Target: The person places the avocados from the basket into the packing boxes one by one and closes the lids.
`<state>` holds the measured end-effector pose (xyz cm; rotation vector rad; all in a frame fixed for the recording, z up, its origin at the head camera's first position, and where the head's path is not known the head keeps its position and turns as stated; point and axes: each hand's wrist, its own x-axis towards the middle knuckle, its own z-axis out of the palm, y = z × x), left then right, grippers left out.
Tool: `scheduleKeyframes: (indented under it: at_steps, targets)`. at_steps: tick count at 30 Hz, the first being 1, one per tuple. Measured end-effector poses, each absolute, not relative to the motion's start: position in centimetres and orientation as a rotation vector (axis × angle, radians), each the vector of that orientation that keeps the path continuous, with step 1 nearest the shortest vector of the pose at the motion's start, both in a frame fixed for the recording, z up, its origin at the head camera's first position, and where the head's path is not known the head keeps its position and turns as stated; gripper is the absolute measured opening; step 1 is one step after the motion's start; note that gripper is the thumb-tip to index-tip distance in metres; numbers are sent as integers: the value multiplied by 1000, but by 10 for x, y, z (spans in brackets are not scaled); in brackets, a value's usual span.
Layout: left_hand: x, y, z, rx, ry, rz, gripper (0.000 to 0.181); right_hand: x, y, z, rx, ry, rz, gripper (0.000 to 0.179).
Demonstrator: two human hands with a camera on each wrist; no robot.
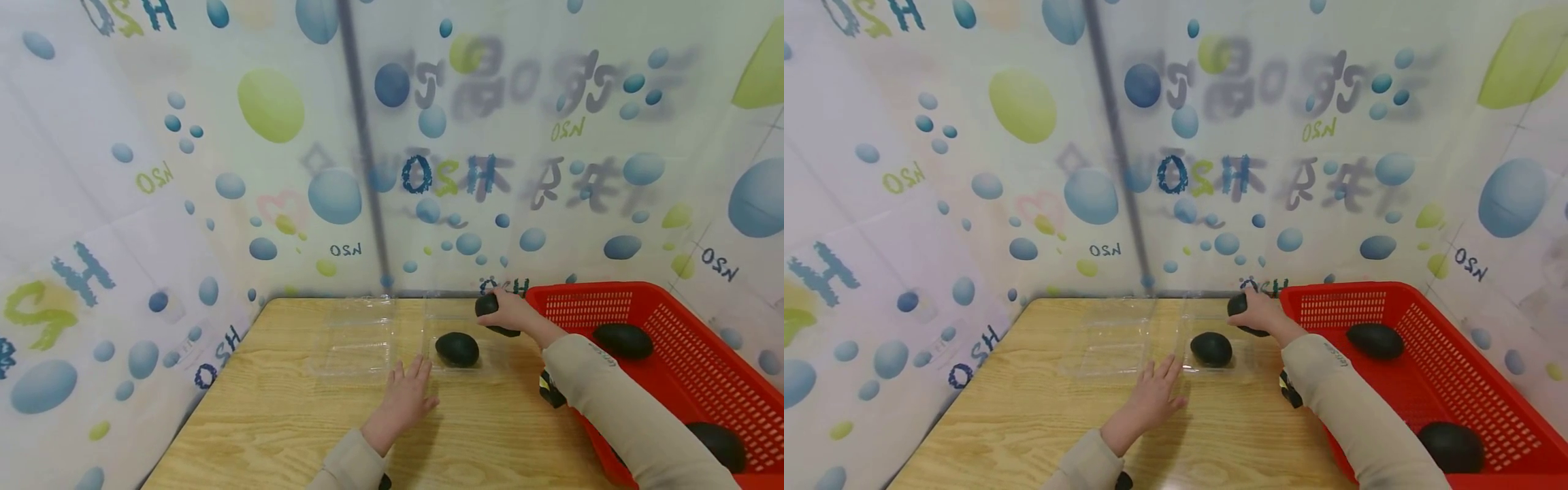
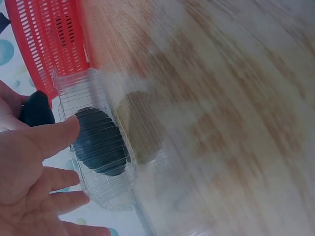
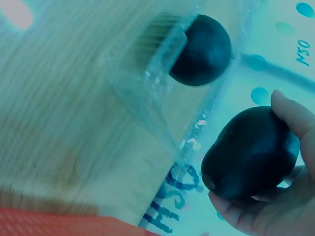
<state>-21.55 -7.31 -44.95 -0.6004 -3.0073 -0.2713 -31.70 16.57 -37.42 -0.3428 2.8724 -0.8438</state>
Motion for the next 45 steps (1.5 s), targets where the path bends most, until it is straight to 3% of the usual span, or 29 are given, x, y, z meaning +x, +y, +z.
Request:
scheduleKeyframes:
  at_steps: [16, 33, 45]
  targets:
    - [-213, -73, -446, -608, -3035, -303, 64, -317, 136, -421, -277, 2914, -818, 75]
    - [-213, -71, -450, -594, -3009, -237, 62, -309, 130, -452, -496, 2823, -711, 65]
    - [-216, -70, -453, -595, -2960, -189, 58, -316, 136, -452, -610, 2983, -579, 65]
